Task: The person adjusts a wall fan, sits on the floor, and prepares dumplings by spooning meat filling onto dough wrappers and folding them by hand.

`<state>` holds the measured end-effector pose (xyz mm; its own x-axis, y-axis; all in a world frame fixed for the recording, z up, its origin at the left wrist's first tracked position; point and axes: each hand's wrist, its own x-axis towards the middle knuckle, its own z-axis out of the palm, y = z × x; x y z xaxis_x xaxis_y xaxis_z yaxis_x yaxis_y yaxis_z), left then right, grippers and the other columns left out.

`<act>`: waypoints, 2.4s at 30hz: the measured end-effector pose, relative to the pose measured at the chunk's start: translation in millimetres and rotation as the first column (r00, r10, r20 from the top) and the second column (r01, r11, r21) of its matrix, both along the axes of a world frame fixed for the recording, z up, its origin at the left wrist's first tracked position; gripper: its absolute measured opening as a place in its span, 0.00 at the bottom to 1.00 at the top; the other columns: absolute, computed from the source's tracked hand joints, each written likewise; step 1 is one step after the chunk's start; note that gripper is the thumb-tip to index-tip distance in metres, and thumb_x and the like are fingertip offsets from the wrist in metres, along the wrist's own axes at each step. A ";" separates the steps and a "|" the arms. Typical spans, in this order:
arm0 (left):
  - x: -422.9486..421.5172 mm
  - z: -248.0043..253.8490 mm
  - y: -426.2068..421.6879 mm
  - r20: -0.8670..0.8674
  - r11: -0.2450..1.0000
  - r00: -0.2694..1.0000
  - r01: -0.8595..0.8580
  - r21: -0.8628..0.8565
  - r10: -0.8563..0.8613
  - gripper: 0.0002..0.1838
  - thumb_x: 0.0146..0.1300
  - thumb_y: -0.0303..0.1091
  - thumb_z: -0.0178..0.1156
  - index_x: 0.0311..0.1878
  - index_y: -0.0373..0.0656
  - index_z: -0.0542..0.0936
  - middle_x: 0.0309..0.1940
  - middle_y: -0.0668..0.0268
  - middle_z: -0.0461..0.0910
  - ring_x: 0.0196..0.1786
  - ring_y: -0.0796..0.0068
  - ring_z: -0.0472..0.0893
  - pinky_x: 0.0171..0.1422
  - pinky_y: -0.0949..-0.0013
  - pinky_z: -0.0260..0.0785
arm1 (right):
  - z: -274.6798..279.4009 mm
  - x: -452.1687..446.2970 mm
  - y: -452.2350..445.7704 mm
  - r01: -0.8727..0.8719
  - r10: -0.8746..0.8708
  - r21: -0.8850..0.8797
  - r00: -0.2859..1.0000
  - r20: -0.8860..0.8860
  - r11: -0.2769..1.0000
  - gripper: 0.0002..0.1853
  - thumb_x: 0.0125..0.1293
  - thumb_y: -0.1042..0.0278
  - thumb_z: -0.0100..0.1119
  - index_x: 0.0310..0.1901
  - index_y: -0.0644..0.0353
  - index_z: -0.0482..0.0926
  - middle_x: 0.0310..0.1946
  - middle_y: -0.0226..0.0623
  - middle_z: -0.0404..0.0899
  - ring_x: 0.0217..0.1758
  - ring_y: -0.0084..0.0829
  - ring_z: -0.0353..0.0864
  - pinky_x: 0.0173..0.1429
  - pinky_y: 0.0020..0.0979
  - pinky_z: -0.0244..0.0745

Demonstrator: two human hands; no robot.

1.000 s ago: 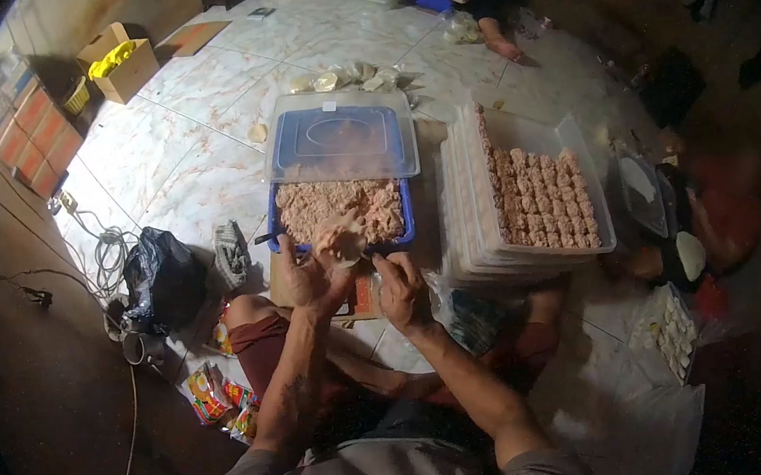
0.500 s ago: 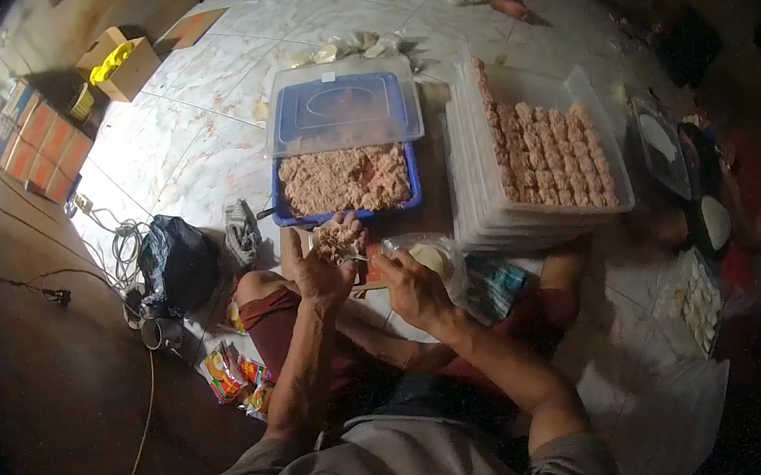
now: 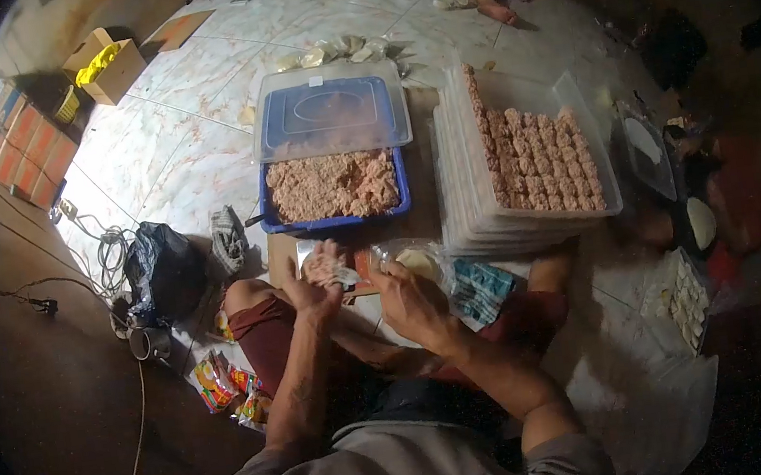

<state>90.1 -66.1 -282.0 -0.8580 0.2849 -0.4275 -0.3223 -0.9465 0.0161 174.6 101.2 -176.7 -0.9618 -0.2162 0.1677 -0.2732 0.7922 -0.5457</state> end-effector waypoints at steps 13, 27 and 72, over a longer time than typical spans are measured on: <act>15.5 -17.8 -29.2 0.079 0.973 0.978 0.203 -0.110 -0.195 0.39 0.73 0.64 0.41 0.66 0.34 0.63 0.57 0.44 0.75 0.57 0.47 0.79 0.63 0.47 0.72 | -7.0 -155.6 49.1 0.189 -0.183 0.467 0.981 -0.059 0.864 0.12 0.69 0.69 0.50 0.48 0.55 0.82 0.44 0.49 0.80 0.45 0.53 0.84 0.47 0.49 0.79; 11.9 -22.7 -40.1 -0.058 0.954 0.972 0.213 -0.210 -0.230 0.31 0.71 0.61 0.50 0.57 0.39 0.73 0.52 0.51 0.80 0.52 0.55 0.81 0.61 0.54 0.71 | 36.0 -149.7 7.0 0.064 -0.117 0.455 0.989 0.088 0.888 0.10 0.62 0.78 0.51 0.41 0.59 0.81 0.42 0.50 0.82 0.46 0.54 0.83 0.48 0.49 0.78; 17.7 24.9 -21.7 -0.296 0.260 0.252 -0.165 -0.951 -0.921 0.22 0.71 0.28 0.57 0.66 0.36 0.69 0.55 0.60 0.78 0.55 0.75 0.79 0.56 0.72 0.74 | 3.6 -16.8 32.1 0.046 0.273 -0.803 0.927 0.256 0.594 0.14 0.72 0.65 0.61 0.51 0.67 0.81 0.38 0.30 0.82 0.40 0.18 0.78 0.47 0.26 0.76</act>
<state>107.8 -87.8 -257.1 -0.6706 0.7415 0.0200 0.0908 0.0552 0.9943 157.8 133.2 -173.1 -0.9643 -0.2643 0.0181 -0.0141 -0.0170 -0.9998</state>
